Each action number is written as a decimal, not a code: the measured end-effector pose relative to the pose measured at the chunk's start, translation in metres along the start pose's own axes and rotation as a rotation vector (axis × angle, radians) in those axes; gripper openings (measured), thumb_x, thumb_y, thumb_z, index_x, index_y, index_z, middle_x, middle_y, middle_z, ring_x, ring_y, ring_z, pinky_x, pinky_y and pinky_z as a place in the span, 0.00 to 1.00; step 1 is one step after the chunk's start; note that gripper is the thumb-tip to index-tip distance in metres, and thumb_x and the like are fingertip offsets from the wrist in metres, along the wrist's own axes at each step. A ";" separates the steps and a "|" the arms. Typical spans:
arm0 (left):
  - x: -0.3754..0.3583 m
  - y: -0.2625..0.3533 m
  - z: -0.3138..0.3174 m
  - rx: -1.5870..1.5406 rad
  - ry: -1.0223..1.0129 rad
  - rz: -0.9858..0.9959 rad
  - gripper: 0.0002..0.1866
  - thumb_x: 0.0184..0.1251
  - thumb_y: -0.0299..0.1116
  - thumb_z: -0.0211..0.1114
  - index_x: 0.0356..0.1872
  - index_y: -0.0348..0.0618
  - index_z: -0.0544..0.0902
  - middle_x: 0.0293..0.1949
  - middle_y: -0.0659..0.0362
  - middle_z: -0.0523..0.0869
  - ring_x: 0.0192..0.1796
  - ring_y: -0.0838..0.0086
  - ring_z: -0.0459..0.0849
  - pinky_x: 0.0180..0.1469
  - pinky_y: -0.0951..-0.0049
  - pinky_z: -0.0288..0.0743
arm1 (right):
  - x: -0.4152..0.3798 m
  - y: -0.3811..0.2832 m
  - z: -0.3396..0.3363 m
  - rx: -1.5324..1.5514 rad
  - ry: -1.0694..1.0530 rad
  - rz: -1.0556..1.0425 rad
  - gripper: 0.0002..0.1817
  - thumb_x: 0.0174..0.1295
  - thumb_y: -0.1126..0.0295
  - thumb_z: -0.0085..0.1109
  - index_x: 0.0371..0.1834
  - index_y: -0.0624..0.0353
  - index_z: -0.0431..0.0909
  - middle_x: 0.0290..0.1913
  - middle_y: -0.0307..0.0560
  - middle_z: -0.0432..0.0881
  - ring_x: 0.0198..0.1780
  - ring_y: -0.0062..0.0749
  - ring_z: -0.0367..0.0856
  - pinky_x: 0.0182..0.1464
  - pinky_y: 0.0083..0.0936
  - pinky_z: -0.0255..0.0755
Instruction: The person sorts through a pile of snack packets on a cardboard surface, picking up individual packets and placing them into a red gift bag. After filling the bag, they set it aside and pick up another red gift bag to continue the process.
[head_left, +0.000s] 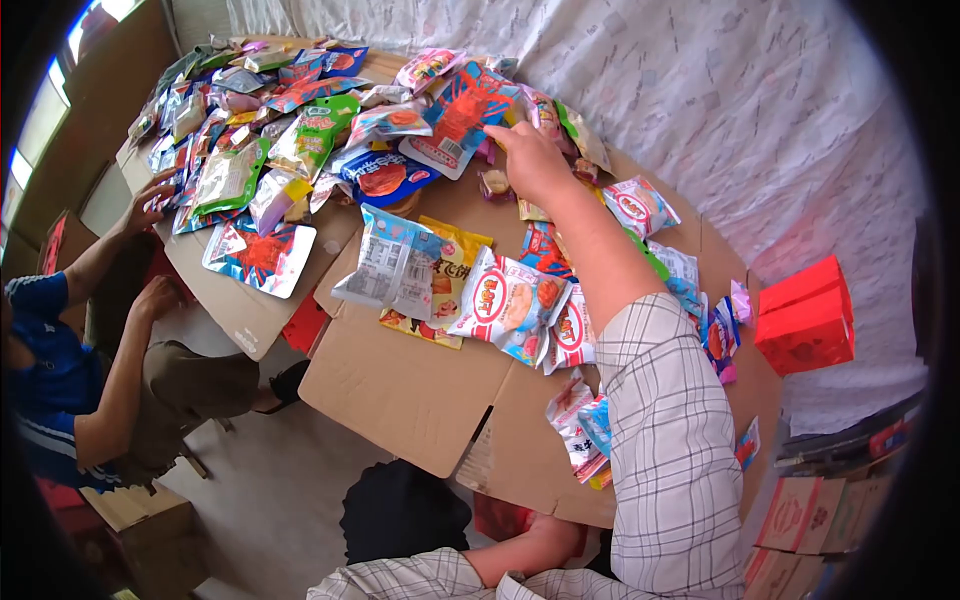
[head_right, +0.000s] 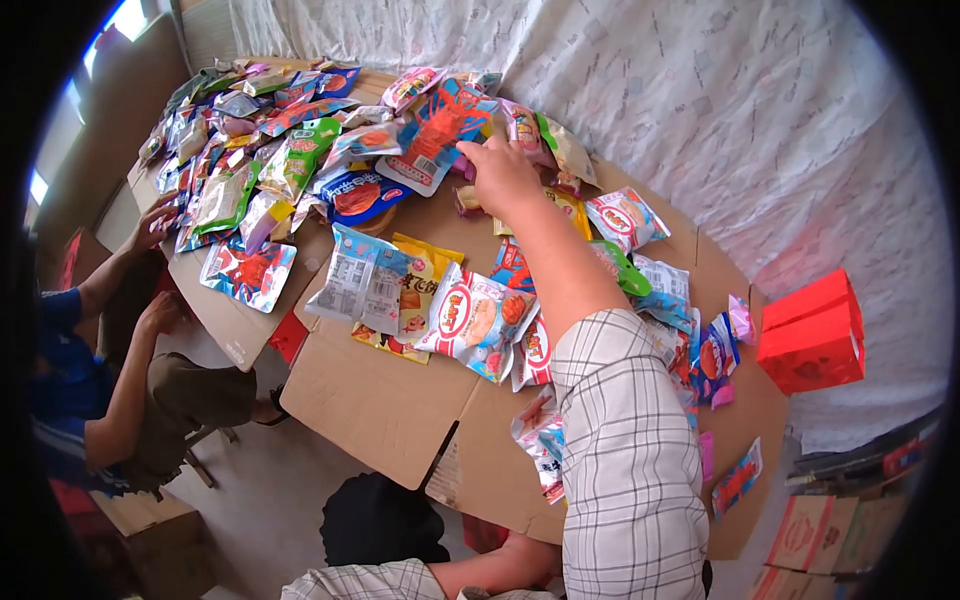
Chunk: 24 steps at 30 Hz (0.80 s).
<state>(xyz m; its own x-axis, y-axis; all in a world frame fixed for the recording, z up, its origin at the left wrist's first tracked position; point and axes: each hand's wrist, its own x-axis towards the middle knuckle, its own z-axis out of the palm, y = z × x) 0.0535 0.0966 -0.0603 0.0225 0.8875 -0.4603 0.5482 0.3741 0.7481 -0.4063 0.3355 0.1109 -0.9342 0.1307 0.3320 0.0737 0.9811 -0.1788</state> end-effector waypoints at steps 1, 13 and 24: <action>0.005 -0.004 0.016 -0.002 -0.007 0.000 0.30 0.67 0.38 0.64 0.70 0.46 0.73 0.73 0.52 0.71 0.68 0.47 0.76 0.43 0.35 0.80 | 0.001 0.004 0.003 -0.005 0.006 -0.048 0.29 0.61 0.76 0.56 0.67 0.41 0.75 0.55 0.50 0.80 0.56 0.50 0.76 0.60 0.43 0.73; -0.022 -0.008 0.003 0.169 0.023 0.194 0.24 0.69 0.35 0.61 0.66 0.42 0.78 0.68 0.49 0.77 0.65 0.46 0.78 0.39 0.36 0.80 | 0.024 -0.001 0.050 0.193 0.005 0.096 0.21 0.62 0.75 0.51 0.59 0.53 0.78 0.61 0.50 0.81 0.59 0.55 0.76 0.66 0.41 0.68; -0.019 -0.004 -0.002 0.196 0.067 0.118 0.22 0.73 0.35 0.55 0.66 0.45 0.78 0.67 0.51 0.78 0.65 0.50 0.79 0.49 0.40 0.80 | 0.014 0.009 0.011 0.129 -0.444 0.002 0.34 0.55 0.55 0.73 0.64 0.55 0.75 0.62 0.57 0.74 0.59 0.58 0.75 0.62 0.40 0.71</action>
<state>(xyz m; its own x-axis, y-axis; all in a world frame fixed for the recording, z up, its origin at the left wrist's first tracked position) 0.0493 0.0784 -0.0536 0.0443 0.9404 -0.3371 0.6970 0.2127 0.6848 -0.4229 0.3450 0.1033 -0.9953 0.0309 -0.0922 0.0575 0.9515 -0.3022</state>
